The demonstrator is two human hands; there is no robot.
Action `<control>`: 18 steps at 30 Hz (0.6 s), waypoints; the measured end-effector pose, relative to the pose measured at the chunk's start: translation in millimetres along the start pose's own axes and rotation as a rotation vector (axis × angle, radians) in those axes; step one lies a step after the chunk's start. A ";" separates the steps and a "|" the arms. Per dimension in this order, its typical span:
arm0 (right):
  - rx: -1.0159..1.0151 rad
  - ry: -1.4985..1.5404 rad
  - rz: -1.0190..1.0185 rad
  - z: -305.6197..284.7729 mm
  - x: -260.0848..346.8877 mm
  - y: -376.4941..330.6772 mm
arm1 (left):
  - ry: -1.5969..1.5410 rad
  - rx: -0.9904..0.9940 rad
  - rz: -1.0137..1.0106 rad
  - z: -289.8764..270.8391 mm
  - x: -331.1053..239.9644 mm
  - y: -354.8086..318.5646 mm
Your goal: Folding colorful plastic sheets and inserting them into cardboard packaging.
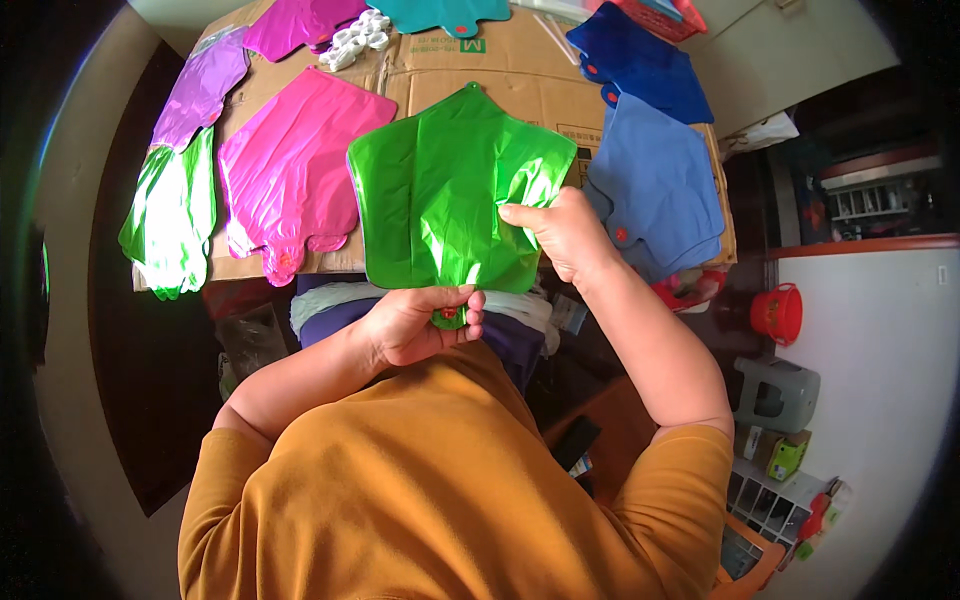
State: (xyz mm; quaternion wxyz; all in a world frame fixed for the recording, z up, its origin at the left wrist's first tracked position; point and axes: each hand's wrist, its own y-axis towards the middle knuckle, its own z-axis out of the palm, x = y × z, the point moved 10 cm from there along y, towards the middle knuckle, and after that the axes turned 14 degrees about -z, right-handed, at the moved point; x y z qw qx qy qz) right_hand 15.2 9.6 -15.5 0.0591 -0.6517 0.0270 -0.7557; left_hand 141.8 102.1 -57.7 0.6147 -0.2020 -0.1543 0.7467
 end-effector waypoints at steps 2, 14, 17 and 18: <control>0.037 -0.026 0.002 -1.4 5.2 6.9 | -0.007 0.031 0.006 -8.7 2.4 4.3; 0.092 -0.704 0.148 -45.9 20.0 56.6 | -0.120 -0.105 -0.063 -9.9 6.2 -3.5; 0.105 -0.704 0.162 -48.5 18.0 61.5 | -0.110 0.026 -0.025 -18.6 4.5 9.3; 0.104 -0.704 0.174 -50.7 16.8 62.6 | -0.095 -0.014 -0.023 -19.8 3.7 9.0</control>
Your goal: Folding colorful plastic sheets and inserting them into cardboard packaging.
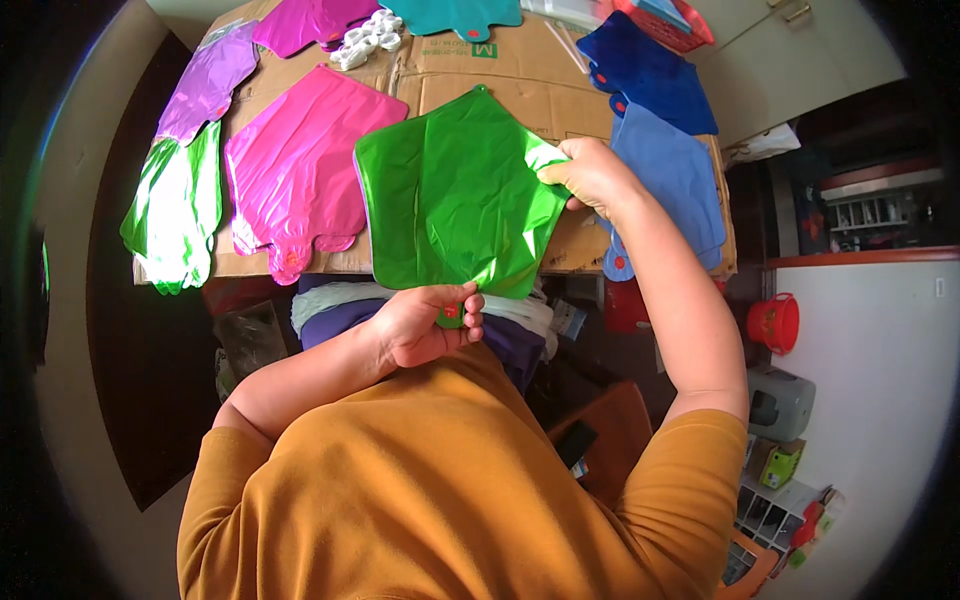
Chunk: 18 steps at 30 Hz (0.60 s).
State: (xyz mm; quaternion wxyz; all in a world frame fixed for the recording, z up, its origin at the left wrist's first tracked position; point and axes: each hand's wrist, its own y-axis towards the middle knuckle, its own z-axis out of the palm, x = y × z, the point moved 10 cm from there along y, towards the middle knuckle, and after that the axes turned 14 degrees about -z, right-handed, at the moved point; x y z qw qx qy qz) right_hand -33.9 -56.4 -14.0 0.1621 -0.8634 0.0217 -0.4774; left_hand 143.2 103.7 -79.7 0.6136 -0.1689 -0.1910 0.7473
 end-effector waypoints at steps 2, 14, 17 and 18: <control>0.026 -0.093 0.006 -3.6 1.1 3.4 | 0.028 -0.080 0.008 2.2 -2.3 -1.4; 0.013 -1.014 -1.009 45.4 179.3 -13.9 | -0.054 -0.115 -0.037 2.9 -1.1 -3.4; 0.520 -1.072 -1.273 146.8 207.0 -26.4 | -0.048 -0.122 -0.029 -1.7 -1.8 -2.7; 0.625 -1.132 -1.327 171.1 210.5 -30.4 | -0.043 -0.119 -0.034 -1.1 -1.9 -2.5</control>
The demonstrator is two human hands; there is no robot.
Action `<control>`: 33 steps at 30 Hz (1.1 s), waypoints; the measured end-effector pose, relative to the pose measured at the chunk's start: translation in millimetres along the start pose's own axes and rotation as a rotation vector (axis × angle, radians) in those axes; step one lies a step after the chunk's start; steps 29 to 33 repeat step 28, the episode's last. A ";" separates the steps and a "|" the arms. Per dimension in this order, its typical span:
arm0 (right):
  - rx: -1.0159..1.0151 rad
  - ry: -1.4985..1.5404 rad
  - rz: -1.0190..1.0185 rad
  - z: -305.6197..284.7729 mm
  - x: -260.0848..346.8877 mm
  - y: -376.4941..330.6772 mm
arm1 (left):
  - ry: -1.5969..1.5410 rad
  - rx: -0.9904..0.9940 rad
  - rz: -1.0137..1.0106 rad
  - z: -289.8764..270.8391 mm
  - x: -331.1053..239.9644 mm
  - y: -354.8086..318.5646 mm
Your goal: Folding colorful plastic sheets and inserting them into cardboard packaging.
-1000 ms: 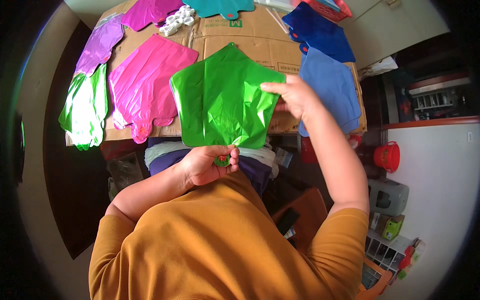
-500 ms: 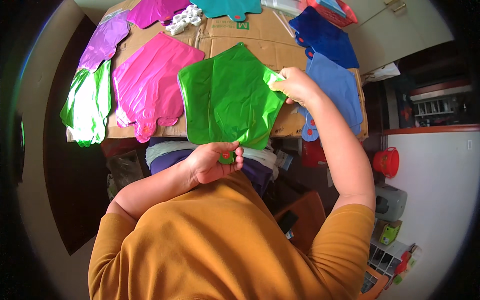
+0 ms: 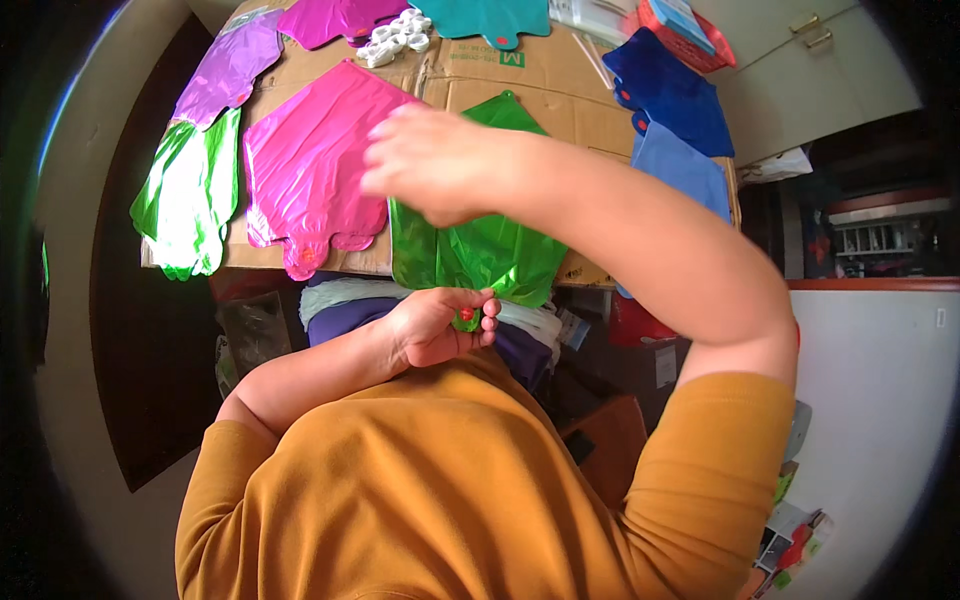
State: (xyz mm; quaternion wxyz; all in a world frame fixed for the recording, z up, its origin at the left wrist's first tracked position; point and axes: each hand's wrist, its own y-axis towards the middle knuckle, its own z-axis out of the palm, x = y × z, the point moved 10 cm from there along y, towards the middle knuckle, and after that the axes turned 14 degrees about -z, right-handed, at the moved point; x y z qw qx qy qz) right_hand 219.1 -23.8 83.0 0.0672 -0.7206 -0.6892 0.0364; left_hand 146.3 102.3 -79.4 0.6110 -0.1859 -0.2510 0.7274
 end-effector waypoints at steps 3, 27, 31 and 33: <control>0.205 -0.019 -0.171 22.6 17.0 38.8 | 0.026 0.008 -0.012 -0.4 -0.2 0.8; -0.393 -0.290 -0.252 27.0 16.4 -99.2 | 0.025 0.106 0.018 -0.8 -6.0 6.3; -0.396 -0.344 -0.222 30.1 14.2 -102.2 | 0.030 0.097 0.017 -2.0 -6.7 6.3; -0.396 -0.344 -0.222 30.1 14.2 -102.2 | 0.030 0.097 0.017 -2.0 -6.7 6.3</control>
